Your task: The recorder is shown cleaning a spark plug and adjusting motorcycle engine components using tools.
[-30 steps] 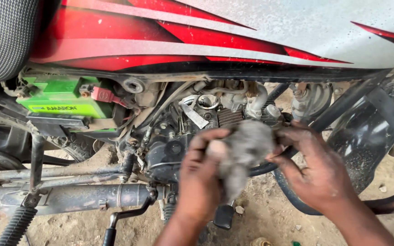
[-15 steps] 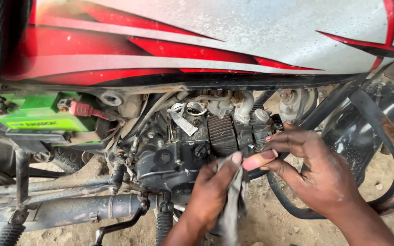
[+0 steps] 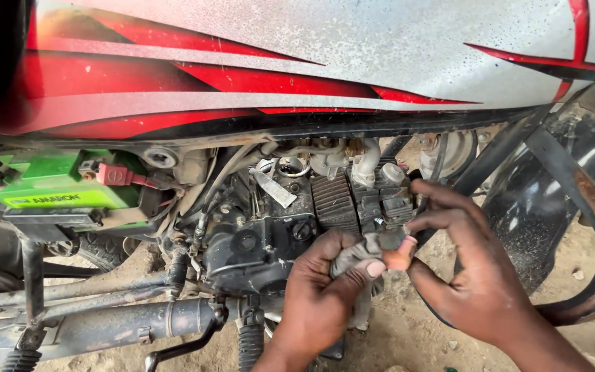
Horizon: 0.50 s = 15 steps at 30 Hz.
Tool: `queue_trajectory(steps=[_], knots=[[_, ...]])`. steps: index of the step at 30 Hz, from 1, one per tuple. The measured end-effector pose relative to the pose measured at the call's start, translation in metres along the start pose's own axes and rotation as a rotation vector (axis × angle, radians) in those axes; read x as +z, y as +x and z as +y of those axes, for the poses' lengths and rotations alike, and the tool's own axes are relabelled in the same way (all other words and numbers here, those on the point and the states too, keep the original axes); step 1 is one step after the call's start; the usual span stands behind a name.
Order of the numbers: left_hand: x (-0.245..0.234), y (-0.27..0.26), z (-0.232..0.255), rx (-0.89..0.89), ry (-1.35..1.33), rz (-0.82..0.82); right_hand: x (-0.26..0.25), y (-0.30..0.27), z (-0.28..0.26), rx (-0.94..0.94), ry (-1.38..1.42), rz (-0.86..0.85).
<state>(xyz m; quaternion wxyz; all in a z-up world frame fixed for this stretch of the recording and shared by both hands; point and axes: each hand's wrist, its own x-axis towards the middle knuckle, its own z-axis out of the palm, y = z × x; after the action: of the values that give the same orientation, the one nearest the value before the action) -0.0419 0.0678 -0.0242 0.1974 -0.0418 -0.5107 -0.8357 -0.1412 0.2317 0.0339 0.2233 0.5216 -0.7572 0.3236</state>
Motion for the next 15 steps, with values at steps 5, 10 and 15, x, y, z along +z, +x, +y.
queue_trajectory(steps=[5,10,15], knots=[[-0.003,-0.007,-0.011,0.2,0.314,0.022,0.011,-0.016,0.001,0.486,0.483,0.314],[0.002,-0.005,-0.014,0.13,0.043,-0.003,0.021,-0.038,0.027,0.977,1.128,0.013],[-0.007,0.0,0.0,-0.066,-0.298,0.061,0.014,-0.029,0.024,1.015,1.4,0.048]])
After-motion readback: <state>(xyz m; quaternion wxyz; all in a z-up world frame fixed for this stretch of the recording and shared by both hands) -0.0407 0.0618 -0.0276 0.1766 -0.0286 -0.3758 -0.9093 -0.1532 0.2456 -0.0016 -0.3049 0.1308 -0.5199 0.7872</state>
